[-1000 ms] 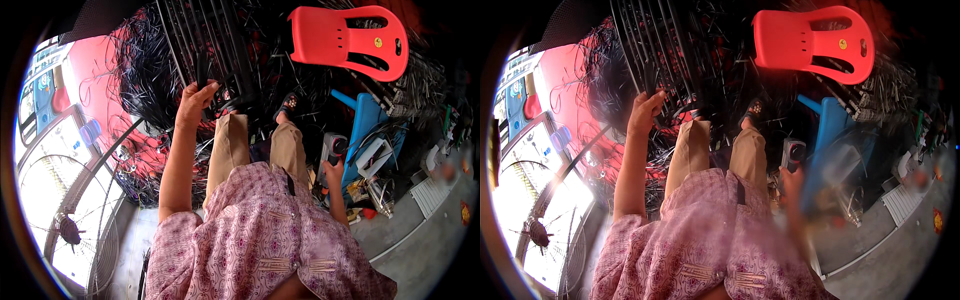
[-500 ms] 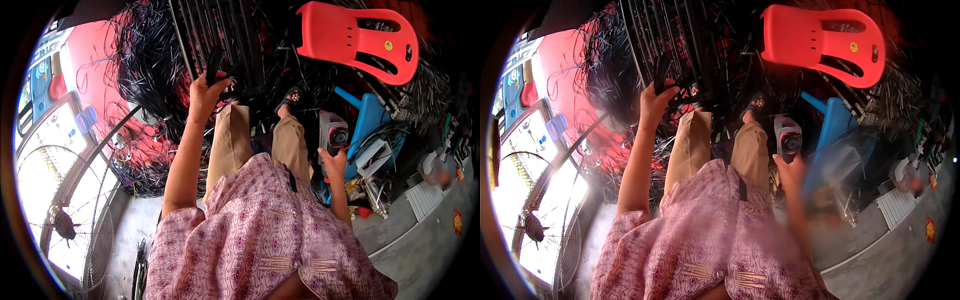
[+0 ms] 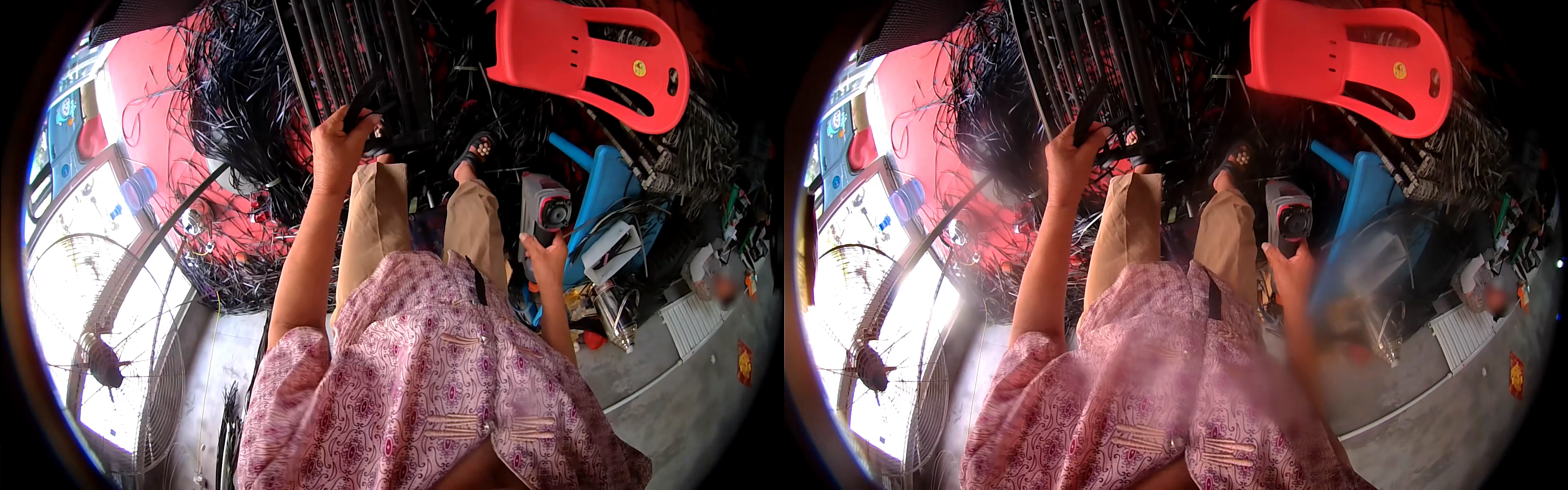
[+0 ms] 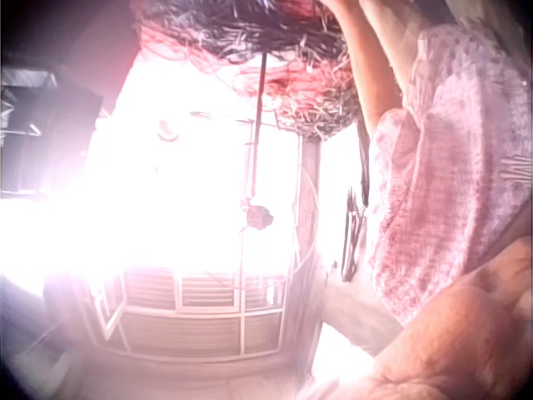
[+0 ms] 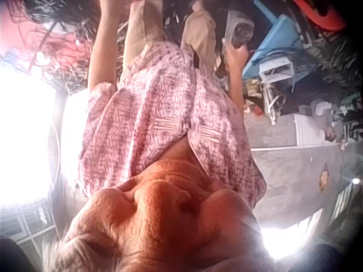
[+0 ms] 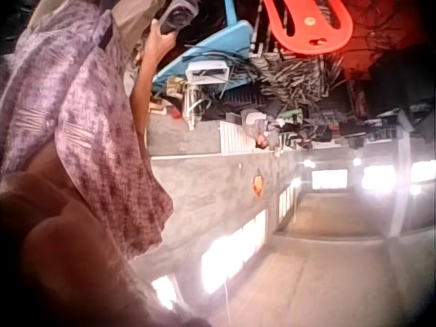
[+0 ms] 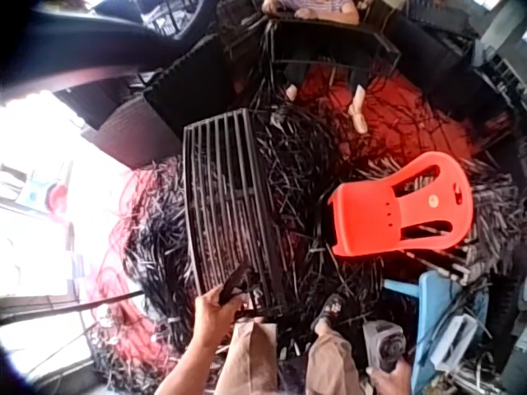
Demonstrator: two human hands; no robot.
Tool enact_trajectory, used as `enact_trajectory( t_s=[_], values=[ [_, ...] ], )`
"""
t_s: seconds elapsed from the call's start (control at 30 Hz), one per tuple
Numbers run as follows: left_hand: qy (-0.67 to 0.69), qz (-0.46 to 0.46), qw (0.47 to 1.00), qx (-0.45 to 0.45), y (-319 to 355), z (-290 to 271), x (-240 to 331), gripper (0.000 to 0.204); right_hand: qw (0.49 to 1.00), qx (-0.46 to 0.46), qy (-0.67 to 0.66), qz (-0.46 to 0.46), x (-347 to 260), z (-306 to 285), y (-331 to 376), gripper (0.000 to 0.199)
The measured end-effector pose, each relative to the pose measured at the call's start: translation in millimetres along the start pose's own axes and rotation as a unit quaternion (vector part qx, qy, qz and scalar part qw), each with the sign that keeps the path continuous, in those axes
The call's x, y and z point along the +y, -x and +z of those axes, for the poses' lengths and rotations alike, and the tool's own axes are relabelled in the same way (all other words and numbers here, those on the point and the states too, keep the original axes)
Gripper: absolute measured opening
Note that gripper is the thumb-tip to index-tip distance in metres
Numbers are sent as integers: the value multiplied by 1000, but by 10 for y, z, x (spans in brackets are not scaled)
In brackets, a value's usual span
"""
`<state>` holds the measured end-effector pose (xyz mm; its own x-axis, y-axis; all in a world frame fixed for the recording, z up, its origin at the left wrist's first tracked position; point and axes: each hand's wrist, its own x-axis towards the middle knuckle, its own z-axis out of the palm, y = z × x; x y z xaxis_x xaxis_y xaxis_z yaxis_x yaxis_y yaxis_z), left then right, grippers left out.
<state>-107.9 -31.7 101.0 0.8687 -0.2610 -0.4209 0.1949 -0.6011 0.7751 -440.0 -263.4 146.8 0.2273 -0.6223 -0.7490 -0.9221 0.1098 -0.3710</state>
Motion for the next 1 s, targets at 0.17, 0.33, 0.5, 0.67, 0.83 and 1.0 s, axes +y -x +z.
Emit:
enact_trajectory(
  t_s=[0.17, 0.33, 0.5, 0.67, 0.83, 1.0],
  values=[
    [40, 50, 998, 0, -1, -19, 3, 17, 999, -3, -29, -41, -21, 23, -17, 48],
    [-64, 137, 988, -18, 37, -21, -44, 26, 998, -12, -49, -42, -52, 44, -12, 47],
    [-140, 198, 970, -22, 52, 21, -138, 30, 998, -7, -41, -48, -43, 71, -12, 46],
    [-212, 222, 951, -41, 117, -10, -74, 24, 996, -18, -54, -62, -17, 70, -17, 46],
    [-239, 246, 937, -69, 148, -66, -57, 21, 996, -11, -33, -83, -103, 58, 29, 45],
    [-239, 258, 934, -56, 148, -179, -82, 21, 993, -21, -64, -102, -218, 46, 67, 45]
  ],
)
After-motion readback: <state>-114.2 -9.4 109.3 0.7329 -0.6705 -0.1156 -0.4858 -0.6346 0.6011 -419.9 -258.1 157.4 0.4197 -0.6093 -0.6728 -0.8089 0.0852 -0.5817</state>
